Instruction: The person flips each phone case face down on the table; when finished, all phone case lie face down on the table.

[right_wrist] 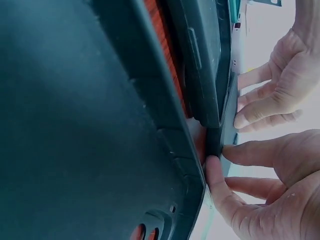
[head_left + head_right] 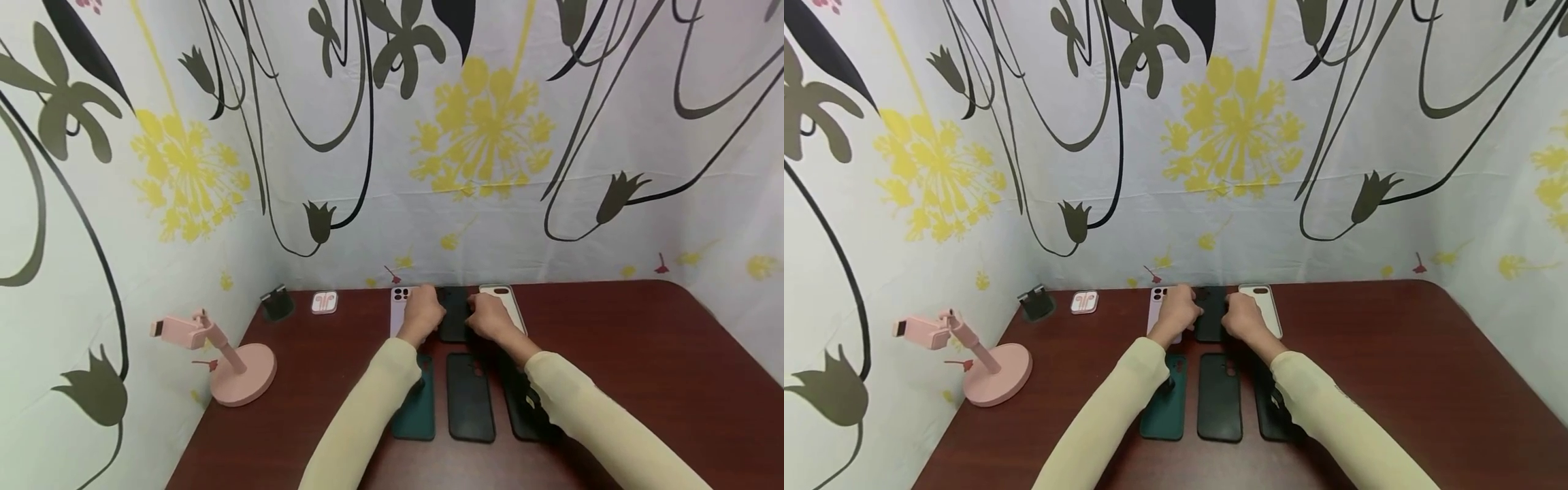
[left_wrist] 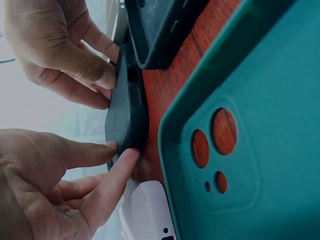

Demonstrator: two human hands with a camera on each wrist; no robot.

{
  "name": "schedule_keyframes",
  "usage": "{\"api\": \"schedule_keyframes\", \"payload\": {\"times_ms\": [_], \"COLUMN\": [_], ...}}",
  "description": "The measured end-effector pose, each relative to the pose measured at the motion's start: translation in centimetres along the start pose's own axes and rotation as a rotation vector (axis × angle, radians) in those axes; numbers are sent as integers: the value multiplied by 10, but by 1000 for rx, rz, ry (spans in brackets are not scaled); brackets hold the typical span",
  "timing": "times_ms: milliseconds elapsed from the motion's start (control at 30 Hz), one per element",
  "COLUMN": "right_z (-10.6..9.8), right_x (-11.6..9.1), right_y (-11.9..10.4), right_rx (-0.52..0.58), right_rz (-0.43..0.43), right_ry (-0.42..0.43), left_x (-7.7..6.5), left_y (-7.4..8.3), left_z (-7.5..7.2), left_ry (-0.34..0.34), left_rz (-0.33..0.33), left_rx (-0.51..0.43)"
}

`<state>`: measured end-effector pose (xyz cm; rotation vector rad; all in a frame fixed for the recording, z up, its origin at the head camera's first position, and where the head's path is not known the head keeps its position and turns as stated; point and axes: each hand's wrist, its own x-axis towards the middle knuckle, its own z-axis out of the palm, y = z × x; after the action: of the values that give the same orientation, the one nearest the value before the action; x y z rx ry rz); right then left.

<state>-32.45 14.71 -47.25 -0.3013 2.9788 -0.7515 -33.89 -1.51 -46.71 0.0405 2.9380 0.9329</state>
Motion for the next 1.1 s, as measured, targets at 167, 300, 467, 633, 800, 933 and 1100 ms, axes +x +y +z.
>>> {"api": "schedule_keyframes", "payload": {"times_ms": [167,300,467,633,800,933,1100], "right_z": [-3,-7,-14,-25,-34,-38,-42], "right_x": [0,-1,-8,-12,-14,-18,-24], "right_y": [3,3,5,15,29,42,57], "right_rx": [26,115,241,308,390,425,444], "right_rz": [-12,24,37,-8,3,-24,-48], "right_ry": [-12,-50,-111,7,57,85,155], "left_x": [1,-2,-3,-2,0,1,-3], "left_y": [3,2,2,7,16,24,30], "left_z": [0,-2,-1,-4,-4,0,5], "left_ry": [-10,-10,-8,69,92,54,-76], "left_rz": [4,16,21,46,48,66,58], "left_rx": [20,-2,18,19,-80,-235,-626]}}
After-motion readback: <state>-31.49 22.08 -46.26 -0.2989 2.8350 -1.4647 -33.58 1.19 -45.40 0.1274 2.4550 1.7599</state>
